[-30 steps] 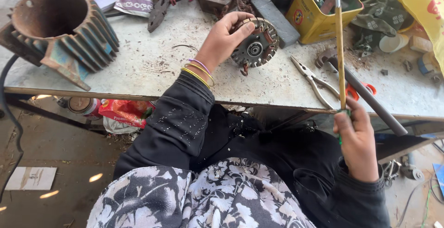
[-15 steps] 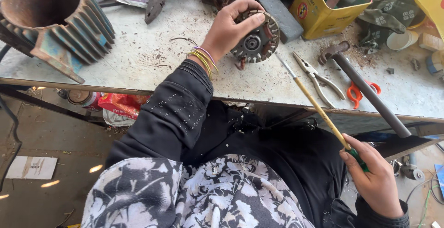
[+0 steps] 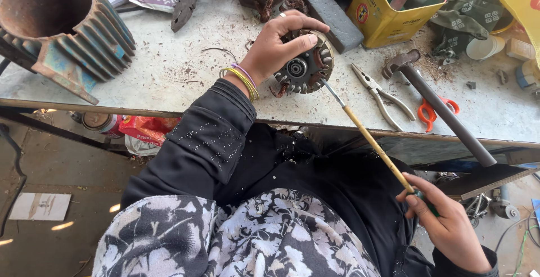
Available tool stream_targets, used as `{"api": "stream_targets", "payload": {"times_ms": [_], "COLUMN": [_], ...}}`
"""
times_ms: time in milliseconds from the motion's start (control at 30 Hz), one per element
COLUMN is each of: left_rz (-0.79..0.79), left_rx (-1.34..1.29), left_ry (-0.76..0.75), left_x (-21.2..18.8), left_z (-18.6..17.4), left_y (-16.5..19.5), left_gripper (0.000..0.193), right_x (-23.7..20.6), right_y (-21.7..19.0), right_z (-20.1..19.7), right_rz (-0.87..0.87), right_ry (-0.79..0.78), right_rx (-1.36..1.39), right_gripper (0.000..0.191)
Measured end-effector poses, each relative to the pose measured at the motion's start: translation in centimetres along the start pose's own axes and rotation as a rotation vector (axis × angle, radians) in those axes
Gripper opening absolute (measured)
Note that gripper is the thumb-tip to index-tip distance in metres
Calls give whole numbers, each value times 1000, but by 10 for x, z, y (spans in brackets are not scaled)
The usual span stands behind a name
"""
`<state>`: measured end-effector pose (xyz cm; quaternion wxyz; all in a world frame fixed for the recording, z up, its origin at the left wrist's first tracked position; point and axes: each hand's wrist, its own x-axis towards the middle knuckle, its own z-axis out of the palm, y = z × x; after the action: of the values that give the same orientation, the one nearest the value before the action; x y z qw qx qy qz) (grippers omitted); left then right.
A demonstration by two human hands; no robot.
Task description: The person repairs a small electrical component, likely a motor rotor, by using pliers to adjust copper windings and a screwdriver to pry and align parts. They repeatedly rotate the component and use tools to manipulate the internal structure.
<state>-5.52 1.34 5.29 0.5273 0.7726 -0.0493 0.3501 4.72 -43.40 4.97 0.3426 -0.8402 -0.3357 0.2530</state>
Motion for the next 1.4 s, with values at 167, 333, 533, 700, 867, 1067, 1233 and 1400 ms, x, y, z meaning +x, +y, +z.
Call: {"api": "stream_targets", "payload": {"times_ms": [167,333,533,700,867,1067,1233,1400], "left_rz": [80,14,23,-36,1,-104,1,65], "left_rx": [156,134,119,196,280,307,238,248], "left_ry": [45,55,44,33,9,-125,-178,-228], "left_x": [2,5,3,4,10,22,28,41], "left_z": [3,5,7,7,0,-1,-10,-16], "left_y": [10,18,21,23,27,17,2,-6], "left_gripper": [21,19,19,27,25,23,25,24], "right_x": [0,-8,-12,-21,-29,-9,14,42], "right_y": [8,26,24,-21,-59,-60,-43,-22], "right_z": [-1,1,0,10,22,35,34,37], "right_rz": [201,175,262,-61,-23,-141,-258,-303], "right_ry": [-132,-162,-123,156,348,532,540,491], "right_rx": [128,42,236,-283,-609,-734,-646,-495], "right_gripper": [46,77,51,43,38,21,27,24]}}
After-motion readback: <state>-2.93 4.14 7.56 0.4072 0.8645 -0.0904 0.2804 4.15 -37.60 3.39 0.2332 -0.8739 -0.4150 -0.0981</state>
